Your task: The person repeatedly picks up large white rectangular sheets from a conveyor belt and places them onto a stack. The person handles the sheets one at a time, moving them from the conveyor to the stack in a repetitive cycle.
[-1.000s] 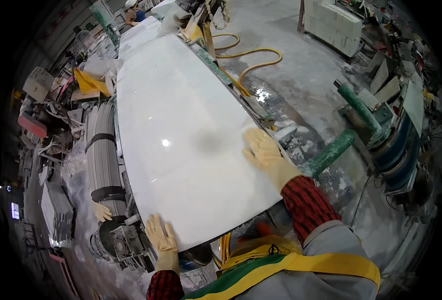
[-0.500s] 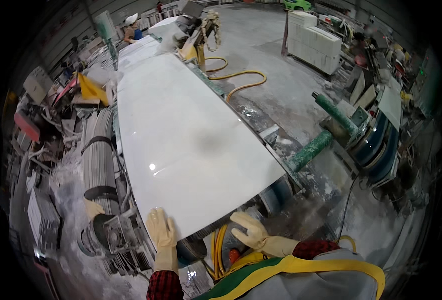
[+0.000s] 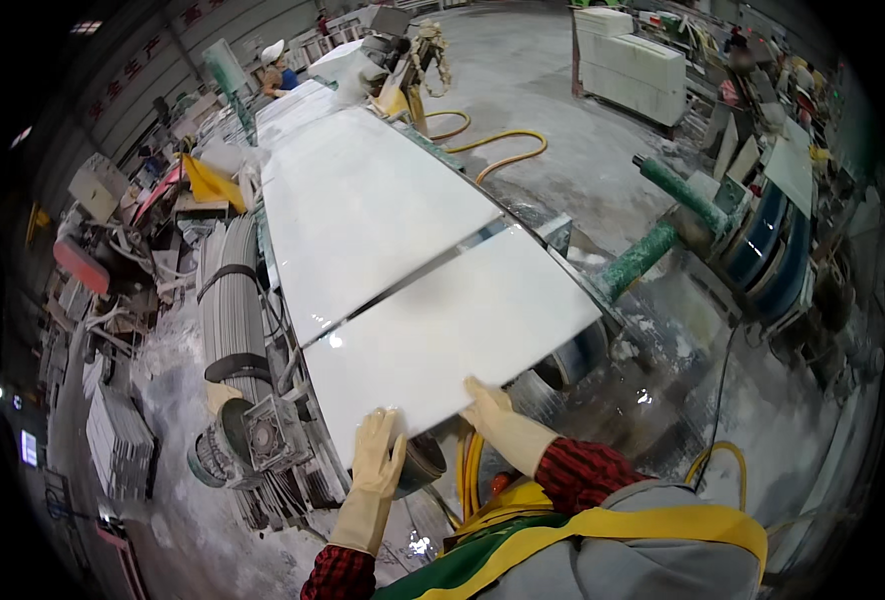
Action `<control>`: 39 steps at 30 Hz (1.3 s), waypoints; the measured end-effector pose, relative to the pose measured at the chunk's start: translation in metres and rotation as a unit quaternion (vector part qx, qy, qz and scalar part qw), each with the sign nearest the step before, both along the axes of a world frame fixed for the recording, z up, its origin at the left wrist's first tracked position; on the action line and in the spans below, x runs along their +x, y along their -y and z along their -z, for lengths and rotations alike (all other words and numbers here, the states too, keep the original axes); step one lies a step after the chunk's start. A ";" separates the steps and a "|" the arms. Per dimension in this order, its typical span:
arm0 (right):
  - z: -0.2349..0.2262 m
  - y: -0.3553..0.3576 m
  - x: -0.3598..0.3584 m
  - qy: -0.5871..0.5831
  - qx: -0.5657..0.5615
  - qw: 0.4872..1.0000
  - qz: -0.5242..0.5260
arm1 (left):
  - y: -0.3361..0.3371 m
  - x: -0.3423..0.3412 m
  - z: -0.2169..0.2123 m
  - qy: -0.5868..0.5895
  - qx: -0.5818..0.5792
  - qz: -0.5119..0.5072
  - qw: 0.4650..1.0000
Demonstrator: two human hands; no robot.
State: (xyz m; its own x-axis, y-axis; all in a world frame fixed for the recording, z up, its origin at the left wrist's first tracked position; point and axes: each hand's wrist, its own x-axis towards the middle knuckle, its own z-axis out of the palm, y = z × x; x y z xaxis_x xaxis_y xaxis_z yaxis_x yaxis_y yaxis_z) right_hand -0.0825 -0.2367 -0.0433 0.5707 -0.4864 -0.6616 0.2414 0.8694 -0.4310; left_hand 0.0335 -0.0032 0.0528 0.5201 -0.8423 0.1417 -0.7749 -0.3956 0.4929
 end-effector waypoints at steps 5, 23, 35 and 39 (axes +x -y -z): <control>-0.027 -0.058 -0.111 -0.057 0.011 0.995 -0.075 | 0.024 0.015 0.025 0.104 -0.021 0.061 0.992; 0.013 -0.047 -0.192 -0.076 0.206 0.952 -0.214 | 0.114 0.047 -0.060 -0.047 0.211 -0.024 0.976; -0.071 0.123 -0.292 -0.061 -0.309 0.948 0.035 | 0.259 -0.069 -0.118 -0.313 -0.119 0.000 0.942; -0.107 0.247 -0.362 -0.050 -0.411 0.906 0.085 | 0.362 -0.109 -0.076 -0.356 -0.194 0.080 0.911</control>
State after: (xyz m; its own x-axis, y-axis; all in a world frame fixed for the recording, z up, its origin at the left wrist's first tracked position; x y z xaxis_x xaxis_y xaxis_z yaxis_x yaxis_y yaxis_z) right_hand -0.4450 -0.4839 0.0633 0.3979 -0.9139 -0.0806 0.2667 0.1993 -0.9430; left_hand -0.0757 -0.3650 0.1291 0.4719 -0.8737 0.1186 -0.2368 0.0039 0.9715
